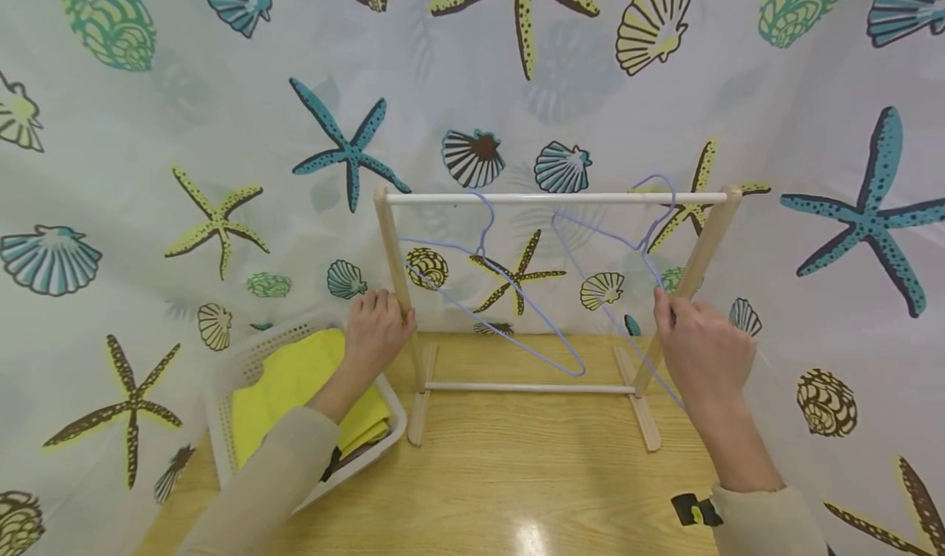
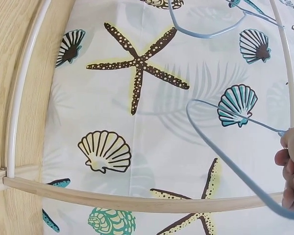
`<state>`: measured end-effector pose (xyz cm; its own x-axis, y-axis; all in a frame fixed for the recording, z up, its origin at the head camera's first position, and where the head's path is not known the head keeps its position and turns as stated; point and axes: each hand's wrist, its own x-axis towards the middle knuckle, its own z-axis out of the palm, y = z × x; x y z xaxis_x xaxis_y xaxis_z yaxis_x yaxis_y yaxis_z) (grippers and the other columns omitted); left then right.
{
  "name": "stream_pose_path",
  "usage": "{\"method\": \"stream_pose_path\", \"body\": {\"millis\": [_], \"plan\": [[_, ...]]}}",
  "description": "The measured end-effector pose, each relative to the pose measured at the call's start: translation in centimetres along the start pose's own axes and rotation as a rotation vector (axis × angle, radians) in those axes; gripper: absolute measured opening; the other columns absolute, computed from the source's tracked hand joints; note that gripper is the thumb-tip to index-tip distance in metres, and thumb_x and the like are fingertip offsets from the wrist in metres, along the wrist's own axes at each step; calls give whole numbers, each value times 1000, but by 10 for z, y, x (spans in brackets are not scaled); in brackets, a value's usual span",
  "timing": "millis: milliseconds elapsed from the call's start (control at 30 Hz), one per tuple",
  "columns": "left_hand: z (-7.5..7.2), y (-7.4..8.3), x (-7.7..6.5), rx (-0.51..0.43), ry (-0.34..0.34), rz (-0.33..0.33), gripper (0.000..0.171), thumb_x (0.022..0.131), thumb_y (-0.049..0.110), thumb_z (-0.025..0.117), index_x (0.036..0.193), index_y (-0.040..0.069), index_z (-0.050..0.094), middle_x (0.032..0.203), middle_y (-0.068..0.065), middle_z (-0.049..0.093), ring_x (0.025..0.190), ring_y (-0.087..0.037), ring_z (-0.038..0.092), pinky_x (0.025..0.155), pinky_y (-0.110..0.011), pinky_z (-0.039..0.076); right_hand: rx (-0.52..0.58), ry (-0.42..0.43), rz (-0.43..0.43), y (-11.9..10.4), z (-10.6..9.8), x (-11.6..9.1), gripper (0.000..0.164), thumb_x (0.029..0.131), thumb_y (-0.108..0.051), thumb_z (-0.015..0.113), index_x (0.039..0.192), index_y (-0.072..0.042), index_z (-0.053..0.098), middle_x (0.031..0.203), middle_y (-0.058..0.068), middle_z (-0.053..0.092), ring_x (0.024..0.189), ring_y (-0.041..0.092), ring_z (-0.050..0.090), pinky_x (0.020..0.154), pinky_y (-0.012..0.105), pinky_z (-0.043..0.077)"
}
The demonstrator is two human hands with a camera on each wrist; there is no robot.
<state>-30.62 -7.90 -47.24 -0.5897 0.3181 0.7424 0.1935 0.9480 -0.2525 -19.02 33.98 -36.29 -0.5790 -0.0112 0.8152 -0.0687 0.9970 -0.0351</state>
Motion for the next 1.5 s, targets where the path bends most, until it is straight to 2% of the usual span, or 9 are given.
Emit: {"method": "stream_pose_path", "body": {"millis": [333,600,867,1000,1100,1200,1300,1400,1500], "plan": [[-1,0,-1,-6,-11,7,37,95,38,51,75,7,52,72,-8,56,73,-25,52,60,-36,42,-41,-22,-27,1,10,-4,47,98,-33,52,71,1,68,49,17,54,36,17,22,35,27,12],[-2,0,0,-4,-39,8,38,96,38,48,76,7,52,75,-8,57,75,-26,53,62,-36,43,-42,8,-60,7,22,-11,43,98,-34,53,76,-1,70,49,15,54,36,16,20,35,28,11],[-1,0,1,-5,-7,4,38,94,39,53,76,6,54,74,-9,58,74,-27,56,64,-39,46,-41,27,-62,10,24,-12,43,98,-35,53,77,-1,70,55,16,60,35,16,23,36,27,12],[-3,-1,1,-15,-44,2,39,96,41,52,79,6,56,75,-9,58,74,-27,56,65,-39,47,-63,41,-42,10,21,-12,47,96,-39,53,78,1,69,64,21,66,35,17,24,35,27,12],[-10,-4,1,-56,-100,-12,44,96,46,51,83,5,57,79,-11,60,76,-28,57,66,-40,48,-66,49,-4,7,16,-12,49,94,-44,54,85,2,68,74,24,68,36,23,32,35,27,13],[-21,-8,-2,-100,-161,-33,50,94,52,52,88,3,57,84,-13,61,80,-29,57,67,-40,48,-35,50,25,3,10,-13,54,92,-48,56,97,4,68,84,27,68,45,34,48,34,30,18],[-32,-12,-6,-133,-198,-45,52,93,54,53,92,2,57,88,-13,61,86,-30,58,72,-41,50,-13,74,22,-4,5,-13,60,91,-51,55,106,6,65,93,29,66,61,42,58,36,41,34],[-45,-16,-11,-181,-210,-56,52,93,54,54,97,2,58,93,-14,62,94,-31,59,81,-42,51,16,119,-8,-11,0,-15,66,91,-55,52,114,5,63,101,29,66,78,47,62,54,53,49],[-58,-18,-17,-231,-240,-71,58,94,54,52,114,0,58,109,-15,63,110,-33,58,96,-45,49,80,129,-39,-20,-5,-18,75,90,-64,47,123,2,61,115,27,66,95,48,62,75,59,52]]}}
